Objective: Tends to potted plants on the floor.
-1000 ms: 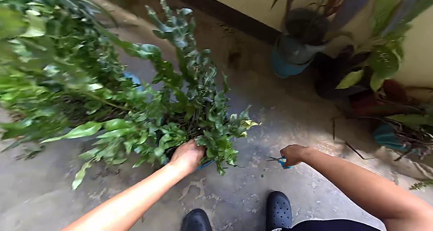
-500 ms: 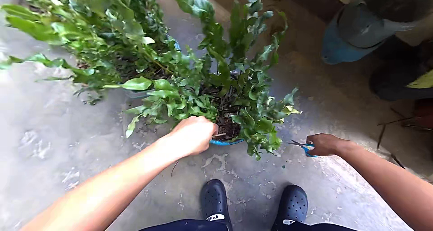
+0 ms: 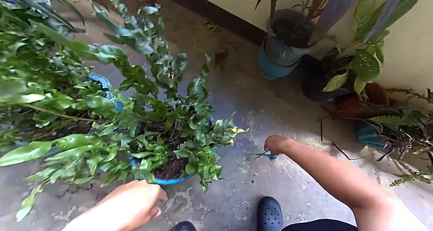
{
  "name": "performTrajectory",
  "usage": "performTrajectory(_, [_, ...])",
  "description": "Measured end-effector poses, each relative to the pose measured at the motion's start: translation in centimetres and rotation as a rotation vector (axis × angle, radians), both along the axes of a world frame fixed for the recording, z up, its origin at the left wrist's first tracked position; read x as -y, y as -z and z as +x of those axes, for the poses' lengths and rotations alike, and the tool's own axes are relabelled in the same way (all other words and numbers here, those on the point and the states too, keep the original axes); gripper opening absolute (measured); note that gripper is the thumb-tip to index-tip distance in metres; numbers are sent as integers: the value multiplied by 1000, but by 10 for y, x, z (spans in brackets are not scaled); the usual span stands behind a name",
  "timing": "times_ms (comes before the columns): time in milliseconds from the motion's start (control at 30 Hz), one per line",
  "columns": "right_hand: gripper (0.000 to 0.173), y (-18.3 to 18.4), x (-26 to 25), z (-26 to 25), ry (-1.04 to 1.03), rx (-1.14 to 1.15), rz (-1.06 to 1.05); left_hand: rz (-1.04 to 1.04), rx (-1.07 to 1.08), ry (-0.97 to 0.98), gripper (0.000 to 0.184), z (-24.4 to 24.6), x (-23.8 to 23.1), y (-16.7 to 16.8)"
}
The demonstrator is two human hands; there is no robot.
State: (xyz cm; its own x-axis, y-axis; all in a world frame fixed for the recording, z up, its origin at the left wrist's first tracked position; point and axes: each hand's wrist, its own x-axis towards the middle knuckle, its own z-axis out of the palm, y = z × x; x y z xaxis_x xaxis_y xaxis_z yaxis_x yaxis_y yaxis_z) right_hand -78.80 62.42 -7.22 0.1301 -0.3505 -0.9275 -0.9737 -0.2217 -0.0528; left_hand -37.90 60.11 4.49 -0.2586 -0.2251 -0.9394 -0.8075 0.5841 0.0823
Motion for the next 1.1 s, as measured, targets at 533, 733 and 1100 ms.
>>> performTrajectory(533, [20,4,16,-6,79,-46,111,133,70,88,35,-29,0,26])
performTrajectory(733, [35,-36,71,-58,455,161,-526,150,45,73,35,-26,1,31])
performTrajectory(1100, [60,-110,191,-132,596,-220,-1198,163,-115,52,34,-14,-19,35])
